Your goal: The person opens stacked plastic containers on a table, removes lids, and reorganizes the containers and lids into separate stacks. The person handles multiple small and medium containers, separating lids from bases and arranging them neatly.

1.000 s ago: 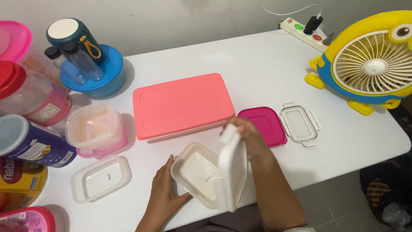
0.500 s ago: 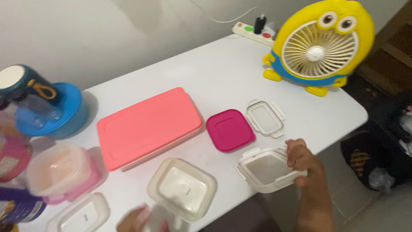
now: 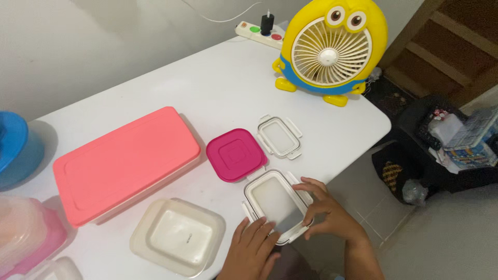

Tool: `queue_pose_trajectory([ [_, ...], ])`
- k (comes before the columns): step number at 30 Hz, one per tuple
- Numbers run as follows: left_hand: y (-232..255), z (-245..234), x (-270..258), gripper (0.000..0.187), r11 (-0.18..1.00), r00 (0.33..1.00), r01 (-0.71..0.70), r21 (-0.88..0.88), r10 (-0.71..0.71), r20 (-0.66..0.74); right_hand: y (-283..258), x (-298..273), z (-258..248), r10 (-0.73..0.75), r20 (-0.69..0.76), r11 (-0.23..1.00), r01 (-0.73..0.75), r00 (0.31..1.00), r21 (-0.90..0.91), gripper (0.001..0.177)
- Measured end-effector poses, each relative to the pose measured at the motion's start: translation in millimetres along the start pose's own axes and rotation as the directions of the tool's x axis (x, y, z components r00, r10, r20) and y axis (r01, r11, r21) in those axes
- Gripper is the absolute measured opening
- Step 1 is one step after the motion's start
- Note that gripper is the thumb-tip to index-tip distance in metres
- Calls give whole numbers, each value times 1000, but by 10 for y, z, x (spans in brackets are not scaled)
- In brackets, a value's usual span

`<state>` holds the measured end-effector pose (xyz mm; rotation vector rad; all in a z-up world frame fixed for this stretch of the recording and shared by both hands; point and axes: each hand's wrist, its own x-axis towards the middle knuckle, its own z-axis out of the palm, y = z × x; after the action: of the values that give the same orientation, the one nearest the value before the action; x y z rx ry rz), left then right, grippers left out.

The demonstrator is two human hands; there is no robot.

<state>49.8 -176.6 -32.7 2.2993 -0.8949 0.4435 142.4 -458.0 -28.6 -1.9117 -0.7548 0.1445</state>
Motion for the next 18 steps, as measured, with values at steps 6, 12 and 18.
queue_pose_trajectory([
  [6, -56, 39, -3, 38, 999, 1000, 22, -25, -22, -4, -52, 326, -294, 43, -115, 999, -46, 992, -28, 38],
  [12, -39, 43, -7, 35, 997, 997, 70, -42, -70, 15, 55, 984, -302, -61, -268, 815, -107, 962, -569, 47],
  [18, -17, -56, 6, 38, 987, 990, 136, -87, -138, -12, 115, 1096, -127, -146, -271, 730, -81, 952, -679, 27],
])
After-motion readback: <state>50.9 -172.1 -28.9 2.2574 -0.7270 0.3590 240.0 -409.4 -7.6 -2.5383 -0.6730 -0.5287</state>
